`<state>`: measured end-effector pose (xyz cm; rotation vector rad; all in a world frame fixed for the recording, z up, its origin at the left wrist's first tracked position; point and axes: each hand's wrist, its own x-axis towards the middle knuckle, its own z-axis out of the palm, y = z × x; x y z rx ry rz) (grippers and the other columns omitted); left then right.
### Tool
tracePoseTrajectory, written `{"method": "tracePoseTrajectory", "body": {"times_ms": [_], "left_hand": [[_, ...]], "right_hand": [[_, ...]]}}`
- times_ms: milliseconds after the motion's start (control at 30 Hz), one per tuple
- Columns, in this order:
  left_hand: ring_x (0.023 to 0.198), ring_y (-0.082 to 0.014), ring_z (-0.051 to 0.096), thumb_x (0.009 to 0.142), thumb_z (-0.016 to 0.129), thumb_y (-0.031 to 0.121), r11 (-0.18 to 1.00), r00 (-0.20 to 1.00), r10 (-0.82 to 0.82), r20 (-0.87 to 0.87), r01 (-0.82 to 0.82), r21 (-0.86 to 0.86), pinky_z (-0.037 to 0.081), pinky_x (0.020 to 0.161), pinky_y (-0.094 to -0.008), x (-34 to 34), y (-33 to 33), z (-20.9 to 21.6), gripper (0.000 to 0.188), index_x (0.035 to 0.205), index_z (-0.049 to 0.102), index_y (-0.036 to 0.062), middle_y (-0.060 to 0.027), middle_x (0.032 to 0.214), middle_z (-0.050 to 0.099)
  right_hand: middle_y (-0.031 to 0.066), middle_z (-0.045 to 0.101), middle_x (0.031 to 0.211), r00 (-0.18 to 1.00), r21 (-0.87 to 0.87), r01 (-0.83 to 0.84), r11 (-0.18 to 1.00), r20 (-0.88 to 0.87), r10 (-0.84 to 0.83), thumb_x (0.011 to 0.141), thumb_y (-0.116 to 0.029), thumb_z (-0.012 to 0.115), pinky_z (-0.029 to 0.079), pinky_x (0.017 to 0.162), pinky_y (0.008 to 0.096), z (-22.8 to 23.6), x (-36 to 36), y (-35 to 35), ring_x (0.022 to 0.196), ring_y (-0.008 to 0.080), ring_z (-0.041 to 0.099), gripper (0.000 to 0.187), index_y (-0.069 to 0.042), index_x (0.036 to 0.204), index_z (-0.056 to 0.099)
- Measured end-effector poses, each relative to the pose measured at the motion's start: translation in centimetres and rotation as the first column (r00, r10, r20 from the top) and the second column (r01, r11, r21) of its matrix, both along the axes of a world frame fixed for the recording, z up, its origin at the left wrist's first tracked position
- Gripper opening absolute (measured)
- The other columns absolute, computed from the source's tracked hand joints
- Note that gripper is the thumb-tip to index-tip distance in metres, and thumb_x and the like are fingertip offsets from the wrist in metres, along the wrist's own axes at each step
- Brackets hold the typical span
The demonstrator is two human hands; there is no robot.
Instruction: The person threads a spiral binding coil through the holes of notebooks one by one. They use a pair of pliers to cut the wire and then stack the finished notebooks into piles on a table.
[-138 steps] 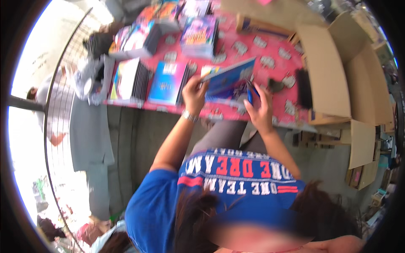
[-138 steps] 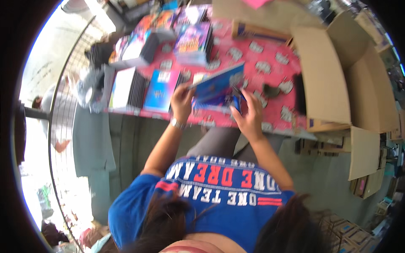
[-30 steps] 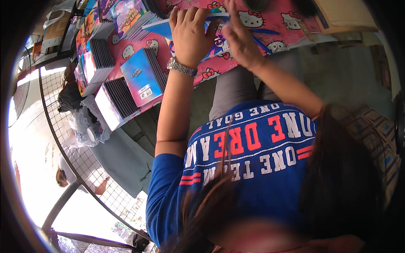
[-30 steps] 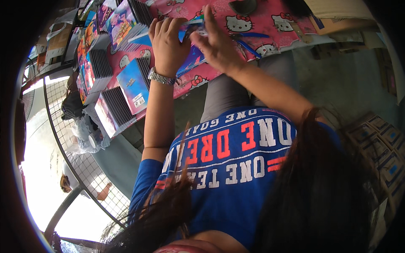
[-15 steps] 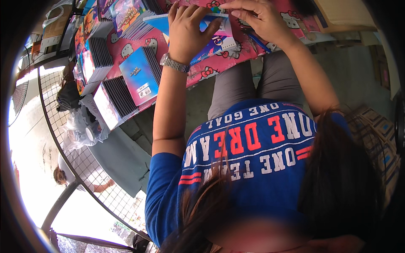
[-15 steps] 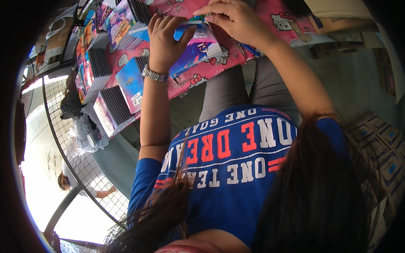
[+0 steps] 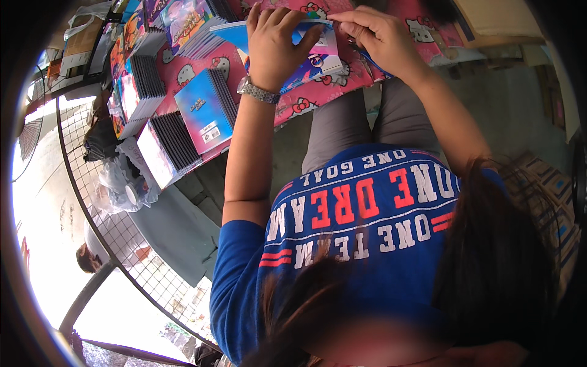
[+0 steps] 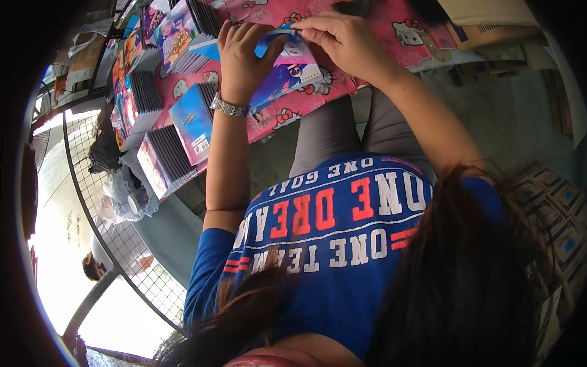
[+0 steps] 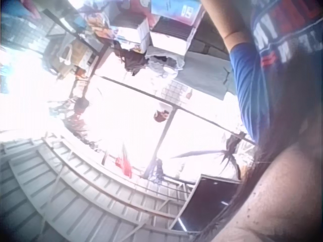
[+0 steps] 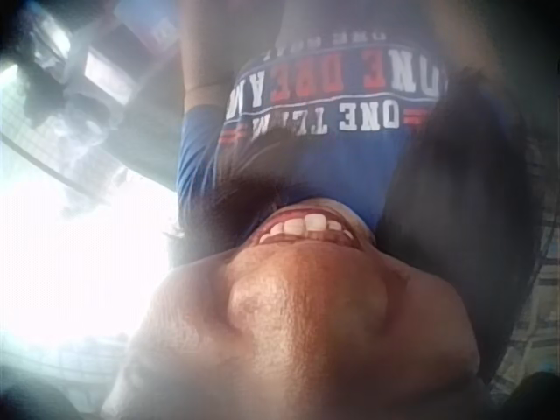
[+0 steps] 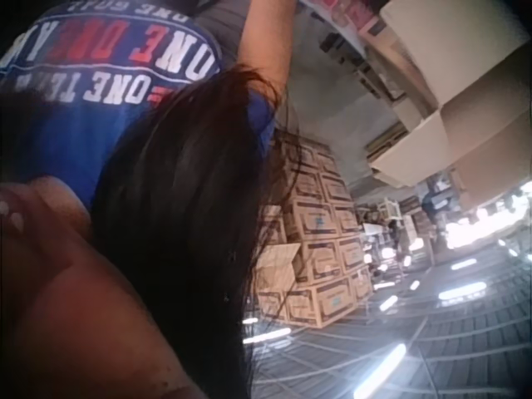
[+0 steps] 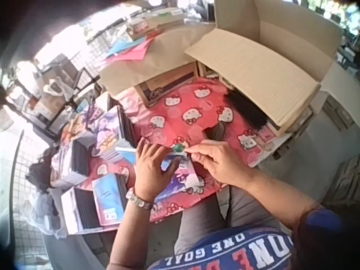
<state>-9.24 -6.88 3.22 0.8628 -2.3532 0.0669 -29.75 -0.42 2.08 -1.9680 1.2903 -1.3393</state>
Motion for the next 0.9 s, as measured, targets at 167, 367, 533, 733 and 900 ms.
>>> {"method": "tracePoseTrajectory", "body": {"times_ms": [167,367,533,733,900], "left_hand": [[0.099,-0.026,0.059,0.078,0.068,0.015,0.999,1.0,0.018,0.0,-0.018,0.028,0.029,0.112,-0.0524,-1.4,1.9,-0.1,0.03,0.108,0.065,0.0138,-0.0041,0.098,0.065],[0.098,-0.0253,0.059,0.078,0.067,0.01,0.999,0.999,-0.007,0.048,0.005,0.041,0.028,0.112,-0.0521,-1.2,2.2,-0.1,0.034,0.111,0.064,0.0154,-0.0026,0.097,0.064],[0.097,-0.0246,0.059,0.079,0.067,0.01,0.997,0.999,-0.02,0.032,0.017,0.072,0.029,0.11,-0.0508,-0.9,2.2,-0.2,0.033,0.111,0.064,0.0157,-0.0017,0.097,0.065],[0.118,-0.0287,0.052,0.076,0.073,0.017,0.971,0.982,0.18,0.055,-0.187,0.151,0.024,0.113,-0.0536,-1.3,3.2,0.5,0.034,0.109,0.065,0.0158,-0.0029,0.115,0.063],[0.132,-0.0324,0.041,0.072,0.078,0.02,0.974,0.981,0.181,-0.07,-0.169,0.149,0.021,0.114,-0.0544,1.3,2.4,-1.0,0.031,0.1,0.067,0.0132,-0.0061,0.123,0.06]], "right_hand": [[0.0119,0.064,0.092,0.993,-0.088,0.044,0.995,-0.109,-0.054,0.088,-0.006,0.065,0.053,0.073,0.0369,3.4,0.7,0.4,0.085,0.0291,0.066,0.02,-0.003,0.108,0.066],[0.0128,0.067,0.102,0.971,0.002,0.071,0.997,-0.228,-0.069,0.091,-0.015,0.065,0.052,0.074,0.0358,3.2,0.6,1.1,0.088,0.0295,0.067,0.026,-0.005,0.115,0.061],[0.0135,0.063,0.101,0.942,0.196,0.043,0.98,-0.333,0.025,0.089,-0.011,0.065,0.052,0.079,0.0394,4.0,0.0,0.2,0.093,0.0307,0.065,0.028,-0.005,0.116,0.061],[0.0161,0.066,0.096,0.977,0.103,0.026,0.994,-0.211,-0.003,0.094,-0.016,0.059,0.053,0.073,0.0377,5.1,0.5,1.3,0.084,0.0306,0.068,0.026,-0.004,0.117,0.058],[0.0151,0.069,0.103,0.979,0.496,-0.198,0.845,0.15,0.141,0.102,-0.032,0.05,0.053,0.075,0.0358,2.0,-1.7,-2.9,0.086,0.0276,0.068,0.036,-0.002,0.121,0.057]]}}
